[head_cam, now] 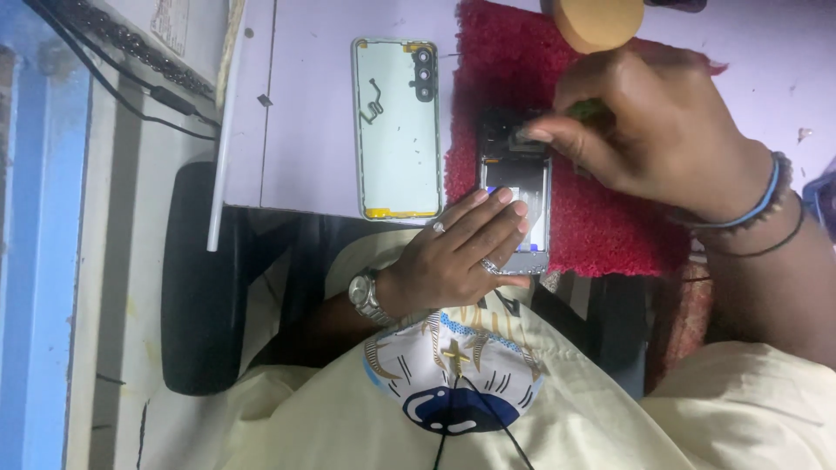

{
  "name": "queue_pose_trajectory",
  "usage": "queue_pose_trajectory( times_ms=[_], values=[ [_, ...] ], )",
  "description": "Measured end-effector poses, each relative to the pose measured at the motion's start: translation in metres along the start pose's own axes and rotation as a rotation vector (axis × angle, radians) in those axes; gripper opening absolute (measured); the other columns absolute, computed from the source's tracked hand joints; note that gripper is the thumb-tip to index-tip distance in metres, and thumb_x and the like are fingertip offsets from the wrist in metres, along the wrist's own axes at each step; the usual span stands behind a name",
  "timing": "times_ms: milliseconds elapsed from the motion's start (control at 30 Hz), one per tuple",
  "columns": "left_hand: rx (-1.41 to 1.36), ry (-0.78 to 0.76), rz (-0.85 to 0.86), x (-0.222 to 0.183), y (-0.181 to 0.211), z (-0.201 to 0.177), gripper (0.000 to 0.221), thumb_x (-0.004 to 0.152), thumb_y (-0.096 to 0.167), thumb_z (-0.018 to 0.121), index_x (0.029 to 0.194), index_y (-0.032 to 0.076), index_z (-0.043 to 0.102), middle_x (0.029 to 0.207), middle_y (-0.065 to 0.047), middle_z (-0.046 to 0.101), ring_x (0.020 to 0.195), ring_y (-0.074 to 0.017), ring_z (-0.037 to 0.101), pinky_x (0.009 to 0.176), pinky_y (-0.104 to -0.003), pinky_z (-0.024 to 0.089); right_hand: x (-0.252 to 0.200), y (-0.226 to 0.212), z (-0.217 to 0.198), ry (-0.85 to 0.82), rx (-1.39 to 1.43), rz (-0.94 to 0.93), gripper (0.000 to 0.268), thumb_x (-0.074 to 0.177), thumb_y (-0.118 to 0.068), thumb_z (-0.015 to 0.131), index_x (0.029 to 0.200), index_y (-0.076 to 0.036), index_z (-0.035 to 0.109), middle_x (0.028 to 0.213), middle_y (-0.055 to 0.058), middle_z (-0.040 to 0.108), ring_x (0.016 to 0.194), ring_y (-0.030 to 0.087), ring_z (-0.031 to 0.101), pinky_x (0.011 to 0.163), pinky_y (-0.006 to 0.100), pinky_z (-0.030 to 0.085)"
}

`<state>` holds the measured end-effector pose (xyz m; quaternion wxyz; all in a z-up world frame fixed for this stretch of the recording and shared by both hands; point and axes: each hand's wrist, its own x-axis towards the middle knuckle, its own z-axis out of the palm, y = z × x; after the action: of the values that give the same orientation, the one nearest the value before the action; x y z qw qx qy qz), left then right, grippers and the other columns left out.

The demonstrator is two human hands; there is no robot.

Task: Repairing a smartphone by using a precision screwdriver to work on internal components

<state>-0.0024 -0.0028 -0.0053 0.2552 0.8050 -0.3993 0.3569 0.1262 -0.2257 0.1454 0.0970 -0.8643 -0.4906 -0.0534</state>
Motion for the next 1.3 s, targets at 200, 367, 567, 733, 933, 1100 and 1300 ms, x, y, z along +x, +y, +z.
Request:
queue_pose_trajectory(
  times_ms=[200,367,567,733,933,1100,1300],
  values=[
    [-0.027,-0.026,-0.004,0.0,0.0,-0.001,0.071,0.113,0.06,0.065,0.139,-0.006,0.061,0.143,-0.022,0.067,0.136,-0.0402,0.065,0.118,-0.051,0.058,0.02,-0.011,-0.008,-0.071,0.188,-0.095,0.035,0.106,-0.029,0.074,0.116,0.003,0.067,0.116,0.018,0.068,0.103,0.037,0.062,0.09,0.049,0.046],
    [0.006,-0.018,-0.008,0.002,-0.001,-0.003,0.069,0.114,0.059,0.059,0.138,-0.005,0.063,0.142,-0.021,0.068,0.135,-0.0393,0.066,0.117,-0.05,0.058,0.023,-0.007,-0.004,-0.062,0.224,-0.026,0.022,0.112,-0.018,0.074,0.114,0.003,0.076,0.103,0.017,0.074,0.097,0.037,0.062,0.084,0.046,0.051],
    [0.0,-0.02,0.004,-0.001,-0.001,0.0,0.075,0.111,0.064,0.07,0.14,-0.005,0.062,0.142,-0.021,0.069,0.136,-0.0395,0.064,0.118,-0.051,0.057,0.016,-0.004,0.0,0.081,0.138,0.001,0.038,0.113,-0.037,0.076,0.107,0.0,0.075,0.095,0.014,0.069,0.086,0.037,0.064,0.078,0.046,0.047],
    [-0.023,-0.043,0.015,-0.003,-0.002,0.0,0.075,0.113,0.062,0.07,0.143,-0.007,0.061,0.149,-0.024,0.061,0.14,-0.0417,0.062,0.12,-0.053,0.057,0.02,-0.002,-0.004,0.061,0.234,-0.174,0.027,0.112,-0.021,0.067,0.122,0.005,0.067,0.102,0.02,0.067,0.094,0.041,0.061,0.084,0.05,0.046],
    [0.036,-0.111,-0.018,0.005,0.003,-0.009,0.072,0.113,0.063,0.065,0.139,-0.004,0.064,0.146,-0.019,0.065,0.139,-0.0388,0.062,0.12,-0.05,0.055,0.021,-0.005,0.0,0.034,0.347,0.008,0.027,0.102,-0.007,0.063,0.121,0.012,0.069,0.111,0.024,0.07,0.103,0.042,0.063,0.093,0.051,0.052],
    [-0.095,-0.143,-0.063,0.01,-0.001,-0.025,0.087,0.106,0.073,0.06,0.143,-0.006,0.061,0.149,-0.023,0.063,0.143,-0.0402,0.059,0.124,-0.053,0.05,0.015,-0.003,0.009,0.156,0.25,0.015,0.029,0.117,-0.02,0.079,0.112,0.009,0.073,0.102,0.022,0.072,0.093,0.039,0.067,0.084,0.047,0.05],
    [-0.173,-0.036,-0.372,0.003,-0.011,-0.033,0.076,0.097,0.043,0.091,0.15,0.006,0.051,0.156,-0.015,0.053,0.148,-0.0371,0.055,0.132,-0.061,0.048,0.002,0.01,0.013,0.139,0.285,0.019,0.036,0.109,-0.021,0.081,0.126,0.007,0.066,0.111,0.02,0.072,0.092,0.035,0.066,0.084,0.046,0.049]
  ],
)
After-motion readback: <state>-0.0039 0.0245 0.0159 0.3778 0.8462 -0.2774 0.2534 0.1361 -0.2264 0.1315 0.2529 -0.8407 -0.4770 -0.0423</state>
